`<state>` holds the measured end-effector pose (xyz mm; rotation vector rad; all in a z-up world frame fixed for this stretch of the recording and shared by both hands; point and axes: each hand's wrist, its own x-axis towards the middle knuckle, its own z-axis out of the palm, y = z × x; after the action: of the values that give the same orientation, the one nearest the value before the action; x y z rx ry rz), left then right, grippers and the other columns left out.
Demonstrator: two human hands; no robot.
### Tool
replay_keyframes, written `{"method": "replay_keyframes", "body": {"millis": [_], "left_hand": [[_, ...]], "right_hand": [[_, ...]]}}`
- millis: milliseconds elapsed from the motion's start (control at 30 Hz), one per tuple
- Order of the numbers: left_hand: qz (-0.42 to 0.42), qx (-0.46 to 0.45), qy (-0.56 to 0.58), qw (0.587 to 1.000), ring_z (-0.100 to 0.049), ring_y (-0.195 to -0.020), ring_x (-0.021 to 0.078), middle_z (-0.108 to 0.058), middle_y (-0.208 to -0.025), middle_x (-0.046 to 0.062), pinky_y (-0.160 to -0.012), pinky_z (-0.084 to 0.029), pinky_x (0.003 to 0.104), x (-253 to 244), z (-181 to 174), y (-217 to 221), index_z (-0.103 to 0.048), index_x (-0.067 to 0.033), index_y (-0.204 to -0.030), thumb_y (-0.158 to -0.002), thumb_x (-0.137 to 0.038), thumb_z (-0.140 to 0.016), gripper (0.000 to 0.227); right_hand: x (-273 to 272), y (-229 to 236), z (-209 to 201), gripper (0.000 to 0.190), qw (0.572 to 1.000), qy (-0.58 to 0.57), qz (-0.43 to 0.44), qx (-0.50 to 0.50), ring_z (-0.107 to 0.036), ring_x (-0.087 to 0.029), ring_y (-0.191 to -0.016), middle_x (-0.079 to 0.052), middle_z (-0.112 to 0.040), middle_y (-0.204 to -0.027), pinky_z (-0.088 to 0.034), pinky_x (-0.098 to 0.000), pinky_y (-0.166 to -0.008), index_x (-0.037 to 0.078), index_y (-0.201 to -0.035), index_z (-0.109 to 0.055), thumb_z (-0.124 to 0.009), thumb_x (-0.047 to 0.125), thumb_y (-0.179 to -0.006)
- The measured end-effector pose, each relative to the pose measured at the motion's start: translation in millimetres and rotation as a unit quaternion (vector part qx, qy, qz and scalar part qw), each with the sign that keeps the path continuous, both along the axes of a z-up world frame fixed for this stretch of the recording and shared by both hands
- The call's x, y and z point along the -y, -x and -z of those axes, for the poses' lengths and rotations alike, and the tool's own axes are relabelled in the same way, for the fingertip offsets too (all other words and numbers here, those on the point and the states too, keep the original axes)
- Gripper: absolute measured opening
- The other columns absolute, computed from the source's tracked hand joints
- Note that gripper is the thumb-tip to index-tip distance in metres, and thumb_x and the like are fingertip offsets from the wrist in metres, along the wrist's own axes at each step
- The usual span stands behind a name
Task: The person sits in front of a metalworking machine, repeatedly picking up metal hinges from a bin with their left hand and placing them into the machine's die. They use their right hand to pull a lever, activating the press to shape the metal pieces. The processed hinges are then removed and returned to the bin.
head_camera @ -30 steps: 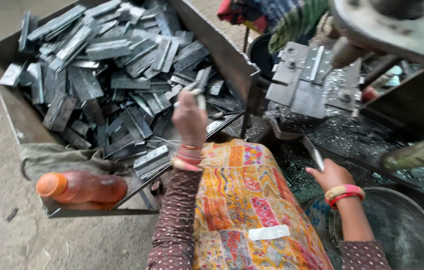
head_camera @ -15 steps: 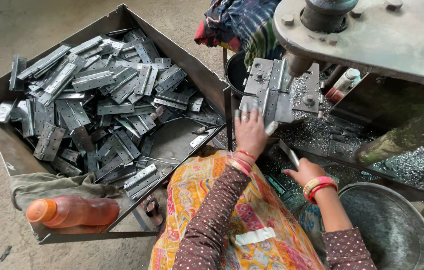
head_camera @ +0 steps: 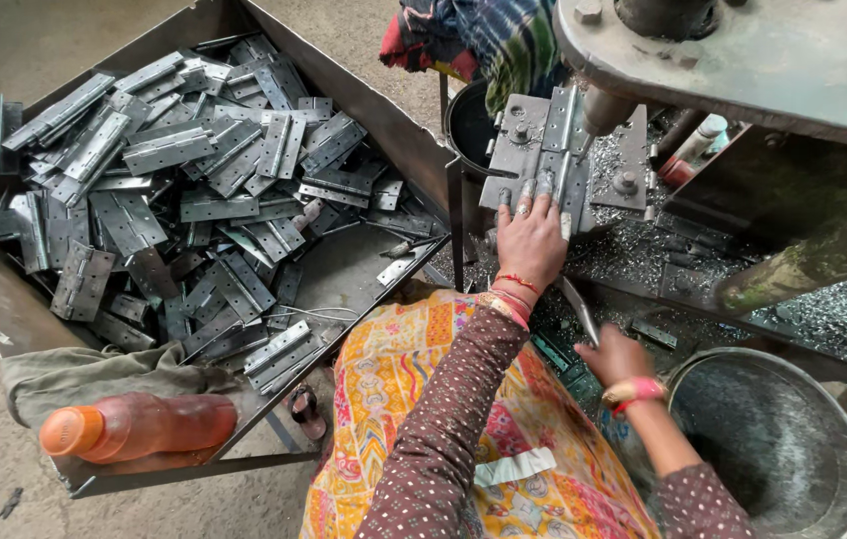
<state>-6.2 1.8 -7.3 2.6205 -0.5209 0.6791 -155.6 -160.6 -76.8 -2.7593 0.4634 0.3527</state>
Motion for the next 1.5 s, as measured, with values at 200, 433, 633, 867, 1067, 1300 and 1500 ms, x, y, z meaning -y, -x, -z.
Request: {"method": "replay_keyframes", "body": {"millis": [200,433,633,867,1067,1300,1500], "left_hand": [[0.016,-0.028,-0.002,0.999,-0.06,-0.123,0.0279,-0.066,-0.123,0.007,-0.106,-0.041,0.054,0,1,0,-0.071,-0.0085,-0.107,-0.093,-0.02,-0.053,0.025],[0.001,0.003,-0.004,1.0,-0.061,-0.12,0.0262,-0.066,-0.123,0.006,-0.105,-0.041,0.052,1,6,0,-0.072,-0.0088,-0.105,-0.091,-0.019,-0.053,0.026],[0.007,0.023,0.0,1.0,-0.061,-0.12,0.0255,-0.067,-0.118,0.005,-0.107,-0.041,0.053,-6,-4,-7,-0.072,-0.0088,-0.104,-0.093,-0.023,-0.055,0.025],[0.004,0.018,-0.015,1.0,-0.058,-0.127,0.0281,-0.065,-0.127,0.009,-0.106,-0.04,0.056,0,-3,-11,-0.072,-0.0069,-0.109,-0.094,-0.025,-0.053,0.031],[-0.03,0.001,-0.058,0.998,-0.056,-0.132,0.03,-0.062,-0.135,0.012,-0.114,-0.038,0.054,23,8,-41,-0.072,-0.0058,-0.117,-0.095,-0.021,-0.051,0.034],[0.007,-0.043,-0.039,0.998,-0.058,-0.13,0.0308,-0.064,-0.132,0.013,-0.117,-0.037,0.055,10,24,-21,-0.073,-0.0052,-0.114,-0.097,-0.019,-0.05,0.031],[-0.005,-0.036,-0.035,0.999,-0.058,-0.13,0.0296,-0.064,-0.131,0.012,-0.116,-0.036,0.054,28,13,-49,-0.074,-0.0077,-0.106,-0.098,-0.022,-0.05,0.029]], "right_hand": [[15,-8,20,0.061,0.999,0.01,-0.044,-0.001,-0.073,-0.044,-0.086,-0.027,-0.073,-0.09,-0.057,-0.051,-0.077,-0.001,-0.097,-0.067,-0.077,0.057,-0.08],[22,-35,-7,0.065,0.99,0.049,-0.063,-0.112,-0.076,-0.04,-0.09,-0.023,-0.076,-0.093,-0.059,-0.0483,-0.082,0.0,-0.104,-0.073,-0.072,0.062,-0.086],[-7,19,47,0.049,0.999,0.038,0.008,0.022,-0.073,-0.044,-0.088,-0.025,-0.074,-0.087,-0.057,-0.0533,-0.078,0.004,-0.108,-0.066,-0.068,0.05,-0.093],[21,-36,-7,0.063,0.995,0.031,-0.05,-0.08,-0.075,-0.042,-0.089,-0.025,-0.074,-0.092,-0.058,-0.05,-0.081,0.0,-0.105,-0.066,-0.076,0.058,-0.083],[6,-14,-10,0.056,0.998,0.0,-0.012,-0.054,-0.075,-0.043,-0.088,-0.025,-0.074,-0.092,-0.058,-0.0519,-0.08,0.003,-0.103,-0.067,-0.072,0.055,-0.086],[-3,9,35,0.051,0.999,-0.041,0.0,-0.019,-0.073,-0.044,-0.087,-0.026,-0.073,-0.089,-0.057,-0.0522,-0.08,0.001,-0.1,-0.068,-0.076,0.05,-0.085],[23,-44,-20,0.064,0.988,0.061,-0.081,-0.117,-0.074,-0.042,-0.089,-0.025,-0.073,-0.091,-0.058,-0.0489,-0.083,-0.002,-0.098,-0.073,-0.076,0.061,-0.086]]}}
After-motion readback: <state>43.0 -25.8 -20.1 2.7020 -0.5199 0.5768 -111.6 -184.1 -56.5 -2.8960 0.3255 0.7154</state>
